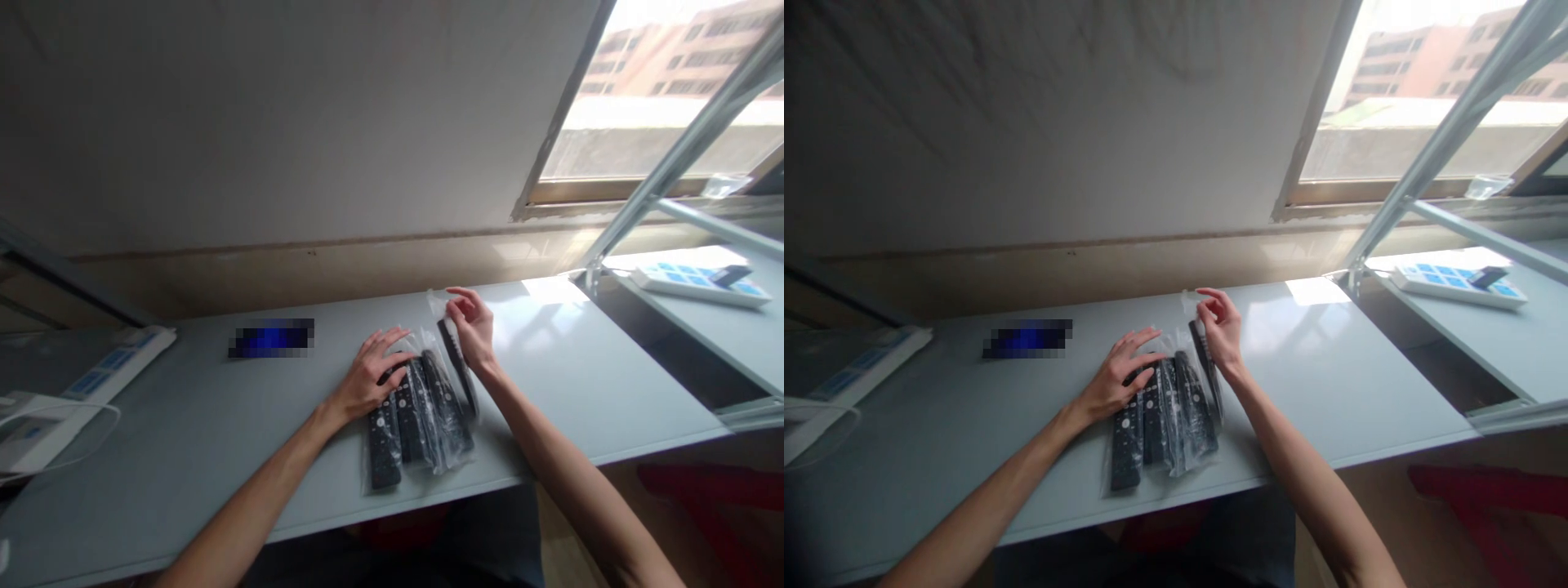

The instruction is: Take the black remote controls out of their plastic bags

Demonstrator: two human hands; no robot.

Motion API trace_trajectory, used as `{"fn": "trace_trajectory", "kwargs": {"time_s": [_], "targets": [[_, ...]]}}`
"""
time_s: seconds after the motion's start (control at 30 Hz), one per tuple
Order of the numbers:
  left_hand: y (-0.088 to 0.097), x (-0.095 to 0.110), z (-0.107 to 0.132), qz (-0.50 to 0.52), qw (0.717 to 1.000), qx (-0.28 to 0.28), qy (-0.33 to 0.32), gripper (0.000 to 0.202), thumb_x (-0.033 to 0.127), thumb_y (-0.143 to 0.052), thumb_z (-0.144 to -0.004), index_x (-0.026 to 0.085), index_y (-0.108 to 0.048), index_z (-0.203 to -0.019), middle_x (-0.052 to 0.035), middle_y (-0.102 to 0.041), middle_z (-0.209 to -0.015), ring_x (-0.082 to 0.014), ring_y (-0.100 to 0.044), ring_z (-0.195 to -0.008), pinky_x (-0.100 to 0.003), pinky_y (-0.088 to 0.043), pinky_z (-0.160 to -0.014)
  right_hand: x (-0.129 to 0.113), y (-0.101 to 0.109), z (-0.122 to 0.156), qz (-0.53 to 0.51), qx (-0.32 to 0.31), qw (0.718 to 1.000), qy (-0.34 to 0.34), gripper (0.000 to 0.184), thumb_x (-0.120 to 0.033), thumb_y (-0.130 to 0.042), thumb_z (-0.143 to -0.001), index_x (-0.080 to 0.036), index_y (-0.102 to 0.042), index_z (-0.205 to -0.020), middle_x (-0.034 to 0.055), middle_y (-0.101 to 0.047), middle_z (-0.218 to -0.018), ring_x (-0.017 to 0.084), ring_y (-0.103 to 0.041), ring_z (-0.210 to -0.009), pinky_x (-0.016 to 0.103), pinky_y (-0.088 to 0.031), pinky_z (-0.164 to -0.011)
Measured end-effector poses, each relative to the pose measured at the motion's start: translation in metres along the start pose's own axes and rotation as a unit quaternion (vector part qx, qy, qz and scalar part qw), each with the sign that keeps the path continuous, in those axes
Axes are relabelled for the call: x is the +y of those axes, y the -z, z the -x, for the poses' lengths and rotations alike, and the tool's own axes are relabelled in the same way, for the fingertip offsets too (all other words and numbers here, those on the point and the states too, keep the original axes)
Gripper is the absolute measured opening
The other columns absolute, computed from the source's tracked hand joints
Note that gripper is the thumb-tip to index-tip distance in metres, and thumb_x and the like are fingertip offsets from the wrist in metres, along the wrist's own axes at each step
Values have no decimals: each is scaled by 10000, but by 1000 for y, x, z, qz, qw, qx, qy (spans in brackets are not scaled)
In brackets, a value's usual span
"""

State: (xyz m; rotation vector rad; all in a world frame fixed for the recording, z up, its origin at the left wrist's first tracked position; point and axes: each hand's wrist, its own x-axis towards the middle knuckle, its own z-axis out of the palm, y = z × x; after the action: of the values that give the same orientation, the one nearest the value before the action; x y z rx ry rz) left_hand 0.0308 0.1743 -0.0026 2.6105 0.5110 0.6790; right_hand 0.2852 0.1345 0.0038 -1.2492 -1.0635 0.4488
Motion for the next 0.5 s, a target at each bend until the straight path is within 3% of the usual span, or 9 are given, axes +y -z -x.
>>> {"fn": "trace_trajectory", "kwargs": {"time_s": [0.1, 0.2, 0.27, 0.37, 0.5], "targets": [[-1, 3, -2, 55, 998, 35, 15, 355, 406, -537, -1095, 253, -746, -1338, -100, -653, -1532, -302, -463, -1560, -608, -298, -1325, -2, -2, -4, -120, 22, 990, -64, 448, -535, -729, -882, -276, -612, -1228, -3, -628, -855, 174, -583, -736, 306, -517, -696], [-2, 11, -7, 146, 987, 53, 49, 435, 556, -579, -1066, 244, -767, -1302, -112, -739, -1388, -322, -508, -1500, -593, -351, -1282, -3, -7, -8, -183, -11, 976, -118, 563, -603, -776, -804, -287, -576, -1225, 9, -646, -867, 191, -611, -721, 329, -533, -663], [-1, 18, -12, 212, 971, 66, 90, 529, 649, -608, -1027, 234, -759, -1317, -119, -776, -1276, -318, -605, -1353, -557, -421, -1215, -10, -14, -9, -204, -27, 971, -123, 569, -609, -792, -785, -290, -572, -1201, 12, -649, -865, 199, -626, -725, 336, -543, -656], [-1, 31, -25, 348, 925, 32, 147, 724, 736, -657, -961, 201, -644, -1448, -82, -792, -981, -240, -704, -947, -411, -554, -926, -29, -29, -8, -242, -24, 964, -105, 498, -589, -802, -800, -289, -587, -1134, 4, -658, -872, 183, -621, -708, 319, -544, -648], [-6, 41, -41, 474, 859, -14, 191, 865, 712, -843, -810, 167, -550, -1414, 21, -683, -700, -143, -605, -579, -256, -440, -578, -53, -46, 1, -238, -32, 969, -66, 357, -537, -806, -856, -263, -641, -1014, -11, -659, -832, 148, -590, -676, 272, -514, -624]]}}
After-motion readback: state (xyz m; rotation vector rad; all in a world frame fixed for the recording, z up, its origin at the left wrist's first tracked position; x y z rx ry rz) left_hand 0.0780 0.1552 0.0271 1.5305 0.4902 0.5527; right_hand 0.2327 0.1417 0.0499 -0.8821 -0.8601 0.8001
